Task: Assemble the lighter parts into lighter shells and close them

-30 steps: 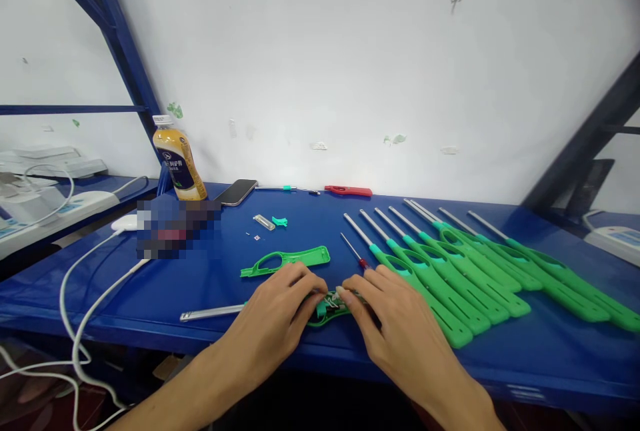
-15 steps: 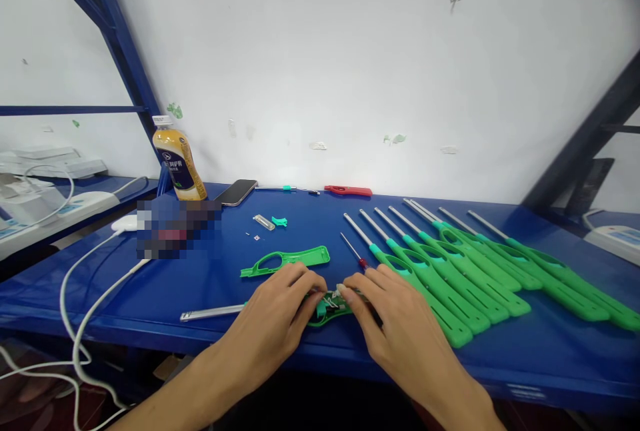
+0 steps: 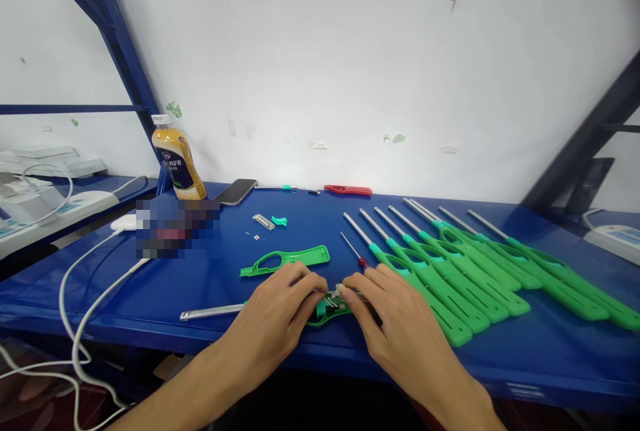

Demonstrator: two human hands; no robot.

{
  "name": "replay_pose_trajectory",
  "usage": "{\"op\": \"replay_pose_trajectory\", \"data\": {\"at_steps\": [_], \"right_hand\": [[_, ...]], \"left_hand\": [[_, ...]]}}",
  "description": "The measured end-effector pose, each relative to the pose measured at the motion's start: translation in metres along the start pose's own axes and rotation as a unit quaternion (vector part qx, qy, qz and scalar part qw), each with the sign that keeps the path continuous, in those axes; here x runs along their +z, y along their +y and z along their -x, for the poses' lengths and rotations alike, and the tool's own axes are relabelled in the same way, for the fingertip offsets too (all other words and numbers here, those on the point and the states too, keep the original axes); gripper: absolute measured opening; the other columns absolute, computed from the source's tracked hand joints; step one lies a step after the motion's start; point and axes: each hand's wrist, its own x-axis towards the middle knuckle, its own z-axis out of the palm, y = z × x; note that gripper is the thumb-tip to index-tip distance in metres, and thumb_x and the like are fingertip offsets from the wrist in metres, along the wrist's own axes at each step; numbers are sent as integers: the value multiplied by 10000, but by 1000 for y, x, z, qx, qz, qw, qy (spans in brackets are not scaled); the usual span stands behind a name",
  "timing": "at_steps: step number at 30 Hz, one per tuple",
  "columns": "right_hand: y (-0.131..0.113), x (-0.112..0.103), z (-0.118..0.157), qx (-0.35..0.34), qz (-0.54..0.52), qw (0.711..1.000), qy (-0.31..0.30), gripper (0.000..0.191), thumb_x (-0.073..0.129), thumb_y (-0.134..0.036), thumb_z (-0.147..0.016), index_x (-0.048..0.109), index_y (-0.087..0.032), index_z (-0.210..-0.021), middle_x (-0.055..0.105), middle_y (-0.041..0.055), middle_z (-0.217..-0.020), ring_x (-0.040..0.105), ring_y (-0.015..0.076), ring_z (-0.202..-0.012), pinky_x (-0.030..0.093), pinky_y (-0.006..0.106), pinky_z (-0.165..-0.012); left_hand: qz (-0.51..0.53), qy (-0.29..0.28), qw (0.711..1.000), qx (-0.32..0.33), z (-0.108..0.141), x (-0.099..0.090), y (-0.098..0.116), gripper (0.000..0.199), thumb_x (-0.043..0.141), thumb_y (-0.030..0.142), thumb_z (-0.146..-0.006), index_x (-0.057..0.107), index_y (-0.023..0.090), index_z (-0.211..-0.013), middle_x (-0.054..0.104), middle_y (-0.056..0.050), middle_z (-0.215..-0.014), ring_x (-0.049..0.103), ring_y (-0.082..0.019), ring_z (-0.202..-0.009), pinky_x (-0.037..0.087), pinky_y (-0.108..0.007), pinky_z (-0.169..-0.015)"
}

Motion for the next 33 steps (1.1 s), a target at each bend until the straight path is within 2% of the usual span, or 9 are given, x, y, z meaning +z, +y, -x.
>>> {"op": "replay_pose_trajectory", "data": {"at_steps": [17,25,33], "right_hand": [[1,0,0,-12,7,1000,-4,270,435,-278,-1141,667,-236,-1011,659,26,-864,584,230,-821,395,389,-755],[2,0,0,-13,-19,999,-32,244,422,-273,-1148,634,-245,-1030,659,17,-925,546,232,-852,392,412,-814],[7,3,2,-38,-6,998,-40,254,388,-285,-1155,630,-255,-1086,692,34,-999,606,239,-915,449,435,-898]], "left_hand": [[-1,4,1000,7,-2,0,0,166,477,161,-1111,619,238,-1073,627,-7,-1011,616,-186,-904,481,-317,-812],[-6,3,1000,16,-1,0,1,161,482,145,-1108,607,241,-1075,623,4,-1008,612,-179,-895,485,-309,-808],[-32,3,999,37,0,-1,2,195,422,162,-1128,594,229,-1066,629,-7,-982,606,-186,-863,496,-297,-768]]}}
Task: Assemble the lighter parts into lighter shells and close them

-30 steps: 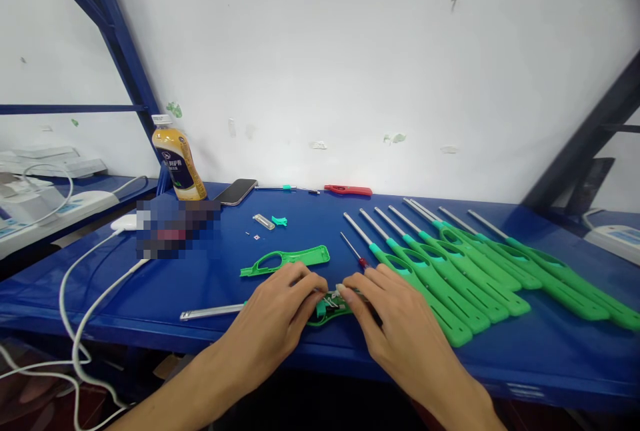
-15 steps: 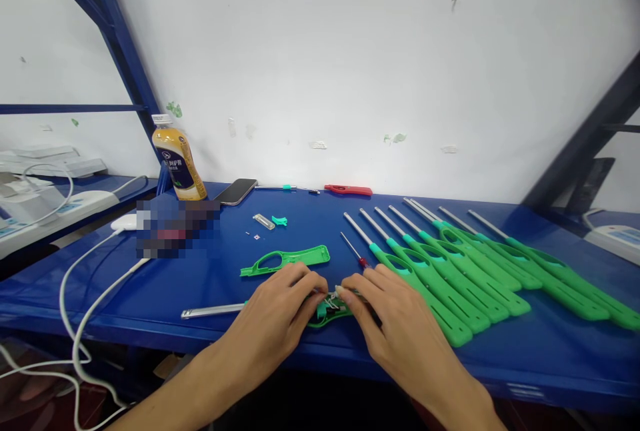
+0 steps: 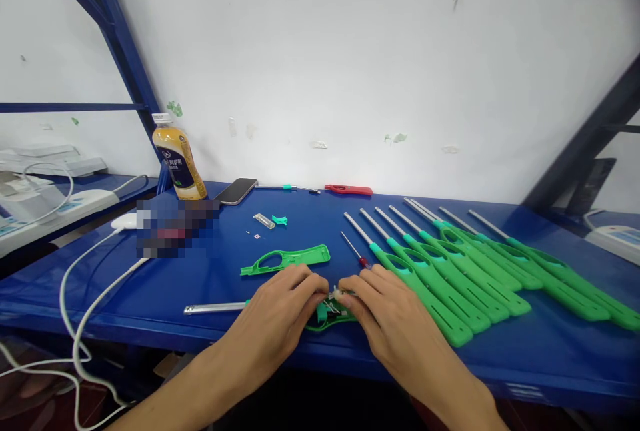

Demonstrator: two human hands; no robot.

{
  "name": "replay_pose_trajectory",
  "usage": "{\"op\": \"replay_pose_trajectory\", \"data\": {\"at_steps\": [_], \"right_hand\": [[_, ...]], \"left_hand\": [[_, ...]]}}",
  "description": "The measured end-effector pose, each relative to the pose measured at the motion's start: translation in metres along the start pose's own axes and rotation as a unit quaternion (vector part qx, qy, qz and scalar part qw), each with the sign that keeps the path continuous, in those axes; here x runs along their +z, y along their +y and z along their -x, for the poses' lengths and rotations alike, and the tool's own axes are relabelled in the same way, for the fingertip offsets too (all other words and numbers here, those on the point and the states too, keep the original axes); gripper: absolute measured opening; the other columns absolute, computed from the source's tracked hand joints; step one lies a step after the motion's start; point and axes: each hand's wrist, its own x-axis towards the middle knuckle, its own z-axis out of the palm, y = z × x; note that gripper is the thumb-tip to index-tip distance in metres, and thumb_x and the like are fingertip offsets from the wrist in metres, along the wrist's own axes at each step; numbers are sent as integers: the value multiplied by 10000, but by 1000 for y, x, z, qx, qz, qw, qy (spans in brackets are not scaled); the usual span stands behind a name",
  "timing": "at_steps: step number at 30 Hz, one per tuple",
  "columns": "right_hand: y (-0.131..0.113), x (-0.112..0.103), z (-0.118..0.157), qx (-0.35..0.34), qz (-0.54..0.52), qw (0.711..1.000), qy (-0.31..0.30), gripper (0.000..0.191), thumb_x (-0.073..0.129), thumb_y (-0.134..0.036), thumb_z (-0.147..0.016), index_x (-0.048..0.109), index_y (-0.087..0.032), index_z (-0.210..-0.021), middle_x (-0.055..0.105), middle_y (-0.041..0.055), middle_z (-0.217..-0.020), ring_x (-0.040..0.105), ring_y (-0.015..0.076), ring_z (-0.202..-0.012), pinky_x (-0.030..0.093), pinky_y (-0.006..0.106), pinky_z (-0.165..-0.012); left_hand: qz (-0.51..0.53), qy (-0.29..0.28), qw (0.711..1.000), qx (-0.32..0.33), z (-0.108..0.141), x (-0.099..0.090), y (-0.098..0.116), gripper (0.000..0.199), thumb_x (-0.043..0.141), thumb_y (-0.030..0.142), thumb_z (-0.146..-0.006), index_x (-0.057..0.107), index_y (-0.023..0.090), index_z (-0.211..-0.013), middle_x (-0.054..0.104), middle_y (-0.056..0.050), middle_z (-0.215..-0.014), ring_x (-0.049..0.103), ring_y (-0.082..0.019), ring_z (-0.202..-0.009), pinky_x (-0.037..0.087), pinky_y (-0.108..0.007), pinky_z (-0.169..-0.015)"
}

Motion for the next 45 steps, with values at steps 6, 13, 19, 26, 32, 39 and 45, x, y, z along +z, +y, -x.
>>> {"op": "replay_pose_trajectory", "data": {"at_steps": [6,13,19,26,32,39,45], "right_hand": [[0,2,0,-18,6,1000,16,200,413,-303,-1151,606,-261,-1122,697,20,-998,641,231,-906,466,465,-987],[5,5,0,-27,-2,1000,-5,155,434,-324,-1146,577,-266,-1161,705,26,-1045,655,238,-954,459,501,-1048],[0,2,-1,-25,-10,1000,2,145,444,-295,-1144,583,-256,-1143,697,25,-1028,634,236,-934,442,493,-1036],[-8,-7,1,29,-90,995,25,120,451,-263,-1140,571,-269,-1137,684,19,-1094,600,227,-955,473,400,-862],[-6,-7,1,35,-102,994,36,105,471,-278,-1134,571,-272,-1101,686,8,-1044,609,220,-936,483,385,-842],[-7,-10,1,11,-94,995,34,130,470,-264,-1133,585,-259,-1071,691,8,-991,603,220,-878,476,378,-796],[-3,-5,4,-19,-84,995,44,65,471,-258,-1137,533,-271,-1118,695,-10,-1044,642,210,-922,468,429,-965]], "left_hand": [[-21,9,1000,10,1,2,0,183,428,156,-1122,592,216,-1068,638,-19,-967,590,-193,-830,497,-305,-750],[-21,18,999,17,3,3,-2,181,457,97,-1092,597,213,-1084,646,-20,-968,593,-194,-822,498,-303,-735],[-25,27,999,23,3,3,0,174,456,121,-1103,600,215,-1073,653,-18,-955,610,-189,-820,507,-290,-737],[-9,94,995,38,1,3,2,154,468,159,-1126,604,231,-1129,679,11,-996,649,-152,-866,499,-261,-803],[-4,136,990,48,0,3,3,92,559,143,-1090,617,214,-1075,669,19,-942,622,-140,-811,488,-259,-773],[-5,146,985,91,3,3,2,140,547,87,-1078,638,188,-1113,659,-21,-979,622,-148,-845,526,-256,-773],[-9,166,979,115,3,3,2,151,569,46,-1055,635,162,-1125,665,-37,-998,624,-149,-860,540,-264,-781]]}}
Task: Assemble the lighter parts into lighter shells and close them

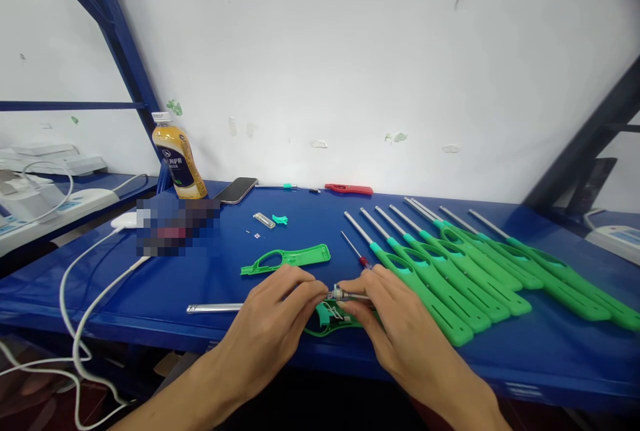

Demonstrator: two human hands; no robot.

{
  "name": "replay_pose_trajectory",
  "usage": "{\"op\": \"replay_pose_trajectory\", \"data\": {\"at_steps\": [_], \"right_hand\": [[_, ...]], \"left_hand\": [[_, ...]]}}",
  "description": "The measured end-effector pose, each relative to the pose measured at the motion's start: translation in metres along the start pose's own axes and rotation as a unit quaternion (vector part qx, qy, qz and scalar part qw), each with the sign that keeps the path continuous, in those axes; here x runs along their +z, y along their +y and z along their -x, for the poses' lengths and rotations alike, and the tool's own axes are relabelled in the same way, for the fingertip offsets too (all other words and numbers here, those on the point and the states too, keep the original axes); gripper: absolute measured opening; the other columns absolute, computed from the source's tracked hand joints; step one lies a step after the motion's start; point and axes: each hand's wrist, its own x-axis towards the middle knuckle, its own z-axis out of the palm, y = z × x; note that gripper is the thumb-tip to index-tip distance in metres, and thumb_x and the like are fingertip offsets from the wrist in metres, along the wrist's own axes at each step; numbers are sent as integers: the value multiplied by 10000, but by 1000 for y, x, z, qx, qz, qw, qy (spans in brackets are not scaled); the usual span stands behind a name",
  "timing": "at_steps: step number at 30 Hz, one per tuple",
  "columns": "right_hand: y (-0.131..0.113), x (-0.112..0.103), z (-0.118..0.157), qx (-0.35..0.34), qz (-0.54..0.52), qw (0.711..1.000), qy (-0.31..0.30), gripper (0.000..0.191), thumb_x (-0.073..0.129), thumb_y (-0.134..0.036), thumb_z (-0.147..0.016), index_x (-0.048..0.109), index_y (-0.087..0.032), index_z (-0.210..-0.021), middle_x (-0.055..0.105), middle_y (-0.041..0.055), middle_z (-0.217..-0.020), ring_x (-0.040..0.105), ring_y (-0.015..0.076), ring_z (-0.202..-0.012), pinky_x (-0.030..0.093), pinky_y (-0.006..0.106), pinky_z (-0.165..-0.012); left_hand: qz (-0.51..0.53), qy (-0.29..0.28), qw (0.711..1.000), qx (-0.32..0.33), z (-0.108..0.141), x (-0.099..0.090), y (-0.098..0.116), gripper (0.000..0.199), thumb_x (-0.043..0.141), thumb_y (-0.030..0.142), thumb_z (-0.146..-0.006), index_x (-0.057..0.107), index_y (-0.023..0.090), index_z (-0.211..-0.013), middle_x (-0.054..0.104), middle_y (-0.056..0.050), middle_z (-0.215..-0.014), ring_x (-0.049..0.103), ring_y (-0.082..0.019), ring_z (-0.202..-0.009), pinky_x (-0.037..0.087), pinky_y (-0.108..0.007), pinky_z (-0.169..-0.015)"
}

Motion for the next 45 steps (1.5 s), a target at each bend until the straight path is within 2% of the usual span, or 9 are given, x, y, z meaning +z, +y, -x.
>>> {"op": "replay_pose_trajectory", "data": {"at_steps": [11,19,21,25,27,30,35,38,45], "right_hand": [[0,1,-2,-21,16,1000,-7,49,455,-277,-1141,489,-273,-1106,679,-5,-996,645,212,-903,511,442,-958],[1,2,0,-30,23,999,-13,53,463,-257,-1137,507,-259,-1107,699,7,-1039,652,211,-930,478,448,-1039],[-1,1,-1,-25,20,999,-3,65,466,-255,-1137,526,-256,-1111,704,9,-1037,654,215,-929,479,440,-1003],[-4,-1,-3,5,21,1000,15,123,463,-262,-1135,577,-249,-1092,690,15,-952,617,219,-830,475,388,-787],[-5,-2,-3,15,21,1000,11,139,463,-261,-1133,589,-248,-1074,689,15,-937,609,218,-816,465,381,-756],[-4,-1,-2,5,16,1000,7,117,473,-257,-1131,580,-253,-1086,711,12,-986,641,221,-866,482,410,-852],[0,1,0,-13,13,1000,-6,76,464,-279,-1139,539,-270,-1142,722,7,-1061,672,223,-955,466,456,-1029],[1,0,1,-16,14,1000,-13,61,463,-288,-1139,523,-273,-1139,718,10,-1056,666,224,-947,474,470,-1042],[-1,-2,0,-29,26,999,-20,64,466,-279,-1135,526,-264,-1122,725,34,-1044,677,244,-955,542,453,-937]], "left_hand": [[3,-10,1000,3,1,-1,1,175,556,24,-1049,639,158,-1123,663,-40,-983,623,-152,-850,539,-273,-765],[-21,-6,1000,16,3,-1,-1,195,548,19,-1047,647,159,-1138,676,-48,-974,629,-163,-837,537,-286,-743],[-27,-4,1000,15,3,-1,-1,188,549,34,-1054,652,165,-1140,686,-46,-977,633,-161,-833,534,-285,-742],[-50,12,999,4,1,0,-2,144,594,98,-1064,657,172,-1170,716,-42,-985,650,-166,-841,532,-299,-772],[-51,15,999,3,1,0,-1,115,608,105,-1060,656,168,-1144,724,-38,-976,654,-166,-843,533,-302,-786],[-38,12,999,10,0,-1,0,107,585,86,-1065,652,167,-1085,716,-31,-953,647,-157,-827,533,-286,-775],[-27,14,999,18,-1,-3,2,136,571,53,-1058,648,156,-1099,708,-42,-970,643,-156,-843,538,-275,-778],[-23,15,999,17,-1,-2,3,139,572,41,-1052,644,154,-1090,704,-41,-962,637,-153,-837,532,-273,-769],[-8,6,1000,14,0,-4,3,159,565,27,-1049,645,155,-1098,699,-40,-956,639,-148,-824,539,-274,-756]]}}
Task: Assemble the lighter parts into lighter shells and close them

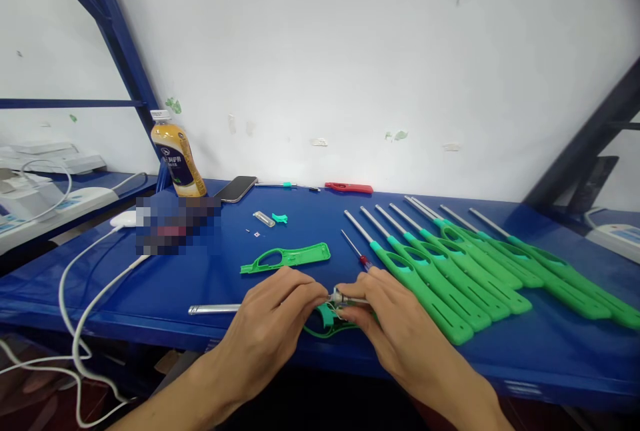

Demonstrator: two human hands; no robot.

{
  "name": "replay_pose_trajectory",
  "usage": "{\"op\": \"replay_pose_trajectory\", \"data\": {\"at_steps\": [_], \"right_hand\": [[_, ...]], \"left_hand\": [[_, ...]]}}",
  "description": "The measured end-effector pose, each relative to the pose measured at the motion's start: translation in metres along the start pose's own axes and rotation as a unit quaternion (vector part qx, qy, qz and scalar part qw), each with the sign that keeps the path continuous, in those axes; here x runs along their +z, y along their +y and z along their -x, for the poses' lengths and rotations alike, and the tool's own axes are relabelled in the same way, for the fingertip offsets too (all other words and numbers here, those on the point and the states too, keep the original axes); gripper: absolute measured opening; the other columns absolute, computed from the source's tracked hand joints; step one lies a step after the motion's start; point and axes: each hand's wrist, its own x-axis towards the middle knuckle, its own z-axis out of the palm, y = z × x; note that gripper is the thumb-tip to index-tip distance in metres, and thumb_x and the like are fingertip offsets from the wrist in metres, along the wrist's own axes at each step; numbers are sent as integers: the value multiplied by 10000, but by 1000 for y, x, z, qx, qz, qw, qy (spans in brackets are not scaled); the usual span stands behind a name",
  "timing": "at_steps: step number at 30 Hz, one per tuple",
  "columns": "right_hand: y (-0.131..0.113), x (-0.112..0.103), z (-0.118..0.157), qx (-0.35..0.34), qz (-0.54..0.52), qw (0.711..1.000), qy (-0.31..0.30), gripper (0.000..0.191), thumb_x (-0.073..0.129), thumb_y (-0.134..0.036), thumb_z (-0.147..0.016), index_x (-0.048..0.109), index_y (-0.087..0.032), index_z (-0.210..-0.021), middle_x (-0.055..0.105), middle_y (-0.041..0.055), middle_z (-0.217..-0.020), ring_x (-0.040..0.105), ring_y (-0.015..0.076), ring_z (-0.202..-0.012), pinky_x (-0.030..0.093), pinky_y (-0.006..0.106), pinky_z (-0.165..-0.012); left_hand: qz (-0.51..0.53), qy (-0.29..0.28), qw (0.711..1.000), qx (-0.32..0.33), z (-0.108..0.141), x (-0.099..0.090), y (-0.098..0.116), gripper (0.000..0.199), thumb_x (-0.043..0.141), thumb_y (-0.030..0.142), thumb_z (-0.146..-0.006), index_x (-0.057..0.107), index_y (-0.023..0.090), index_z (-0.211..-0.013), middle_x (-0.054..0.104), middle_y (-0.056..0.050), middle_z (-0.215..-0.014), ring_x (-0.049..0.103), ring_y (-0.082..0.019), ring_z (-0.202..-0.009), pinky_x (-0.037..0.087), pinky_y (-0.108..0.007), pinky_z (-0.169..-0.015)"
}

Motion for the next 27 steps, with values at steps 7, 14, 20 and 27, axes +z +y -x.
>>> {"op": "replay_pose_trajectory", "data": {"at_steps": [7,14,20,27], "right_hand": [[2,1,0,-4,2,1000,3,87,454,-285,-1138,535,-256,-1129,732,49,-1069,683,250,-981,554,446,-905],[0,0,-1,13,-16,1000,20,101,461,-282,-1141,559,-258,-1144,716,20,-1030,650,221,-917,486,451,-966],[-3,-1,-4,37,-14,998,52,100,511,-236,-1122,605,-255,-1096,685,5,-942,598,206,-839,457,365,-762],[-2,-1,-3,18,-13,999,45,86,518,-228,-1118,602,-249,-1115,695,8,-979,594,205,-859,468,367,-805]], "left_hand": [[-3,6,1000,3,0,1,1,171,572,15,-1039,643,161,-1092,704,-34,-940,647,-147,-807,542,-274,-741],[-9,5,1000,1,-1,1,0,148,575,57,-1058,652,169,-1116,717,-42,-961,664,-155,-830,548,-282,-767],[-23,17,999,-16,-2,3,0,140,599,92,-1057,661,158,-1163,734,-52,-983,675,-169,-848,558,-289,-783],[-4,19,1000,-18,-4,1,2,116,603,82,-1049,666,169,-1093,725,-39,-932,661,-163,-814,555,-290,-759]]}}
